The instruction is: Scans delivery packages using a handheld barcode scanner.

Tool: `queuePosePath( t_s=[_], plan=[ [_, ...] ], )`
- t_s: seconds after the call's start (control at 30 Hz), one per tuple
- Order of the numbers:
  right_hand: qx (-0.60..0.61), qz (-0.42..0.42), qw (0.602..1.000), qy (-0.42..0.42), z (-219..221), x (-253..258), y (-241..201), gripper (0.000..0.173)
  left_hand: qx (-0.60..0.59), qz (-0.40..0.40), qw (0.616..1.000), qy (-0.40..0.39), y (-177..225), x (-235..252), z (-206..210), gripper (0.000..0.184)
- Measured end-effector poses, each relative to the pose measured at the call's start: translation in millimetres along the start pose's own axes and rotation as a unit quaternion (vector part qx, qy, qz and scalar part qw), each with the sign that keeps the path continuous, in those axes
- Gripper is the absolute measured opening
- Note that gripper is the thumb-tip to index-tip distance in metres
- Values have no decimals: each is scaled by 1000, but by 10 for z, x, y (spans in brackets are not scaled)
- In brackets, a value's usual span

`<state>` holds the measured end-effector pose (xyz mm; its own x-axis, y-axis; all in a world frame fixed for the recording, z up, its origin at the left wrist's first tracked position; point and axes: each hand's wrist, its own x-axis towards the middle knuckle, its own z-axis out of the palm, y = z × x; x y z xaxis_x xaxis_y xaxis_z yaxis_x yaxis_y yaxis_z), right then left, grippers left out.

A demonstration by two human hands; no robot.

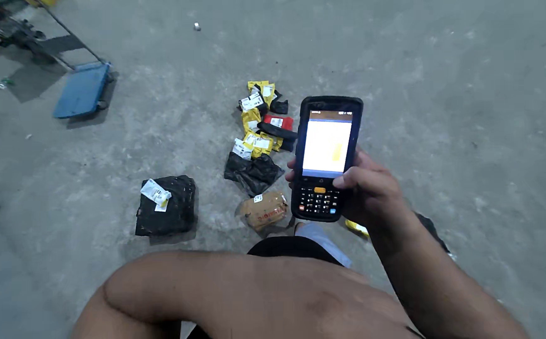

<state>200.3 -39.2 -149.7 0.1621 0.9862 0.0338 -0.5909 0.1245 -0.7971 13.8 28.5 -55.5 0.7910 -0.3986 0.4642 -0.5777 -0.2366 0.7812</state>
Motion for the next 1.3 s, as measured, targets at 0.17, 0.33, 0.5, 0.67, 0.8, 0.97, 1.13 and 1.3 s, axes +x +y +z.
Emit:
queuePosePath(
  t_s=[0.17,0.33,0.5,0.67,0.8,0.97,1.13,1.3],
  plan=[
    [8,2,1000,-12,-193,106,-40,65,-44,-67,996,49,-390,-353,-23,16],
    [21,28,999,11,-527,282,-131,68,-146,-191,943,229,-981,-762,104,5],
    [37,57,997,36,-1026,440,-287,68,-86,-434,855,271,-1803,-1018,295,12],
    [67,101,991,50,-1665,584,-306,71,17,-716,697,34,-2746,-1132,552,27],
    [55,145,984,85,-2122,654,-157,73,-83,-745,659,55,-3433,-1454,1185,29],
    [69,167,974,137,-2364,744,199,70,-228,-744,622,87,-3751,-1915,1906,30],
    [90,146,970,173,-2416,881,804,72,-302,-781,523,156,-3891,-2702,2045,28],
    [82,169,960,208,-2657,1023,1648,64,-279,-841,375,271,-4361,-3671,2034,28]
  ],
)
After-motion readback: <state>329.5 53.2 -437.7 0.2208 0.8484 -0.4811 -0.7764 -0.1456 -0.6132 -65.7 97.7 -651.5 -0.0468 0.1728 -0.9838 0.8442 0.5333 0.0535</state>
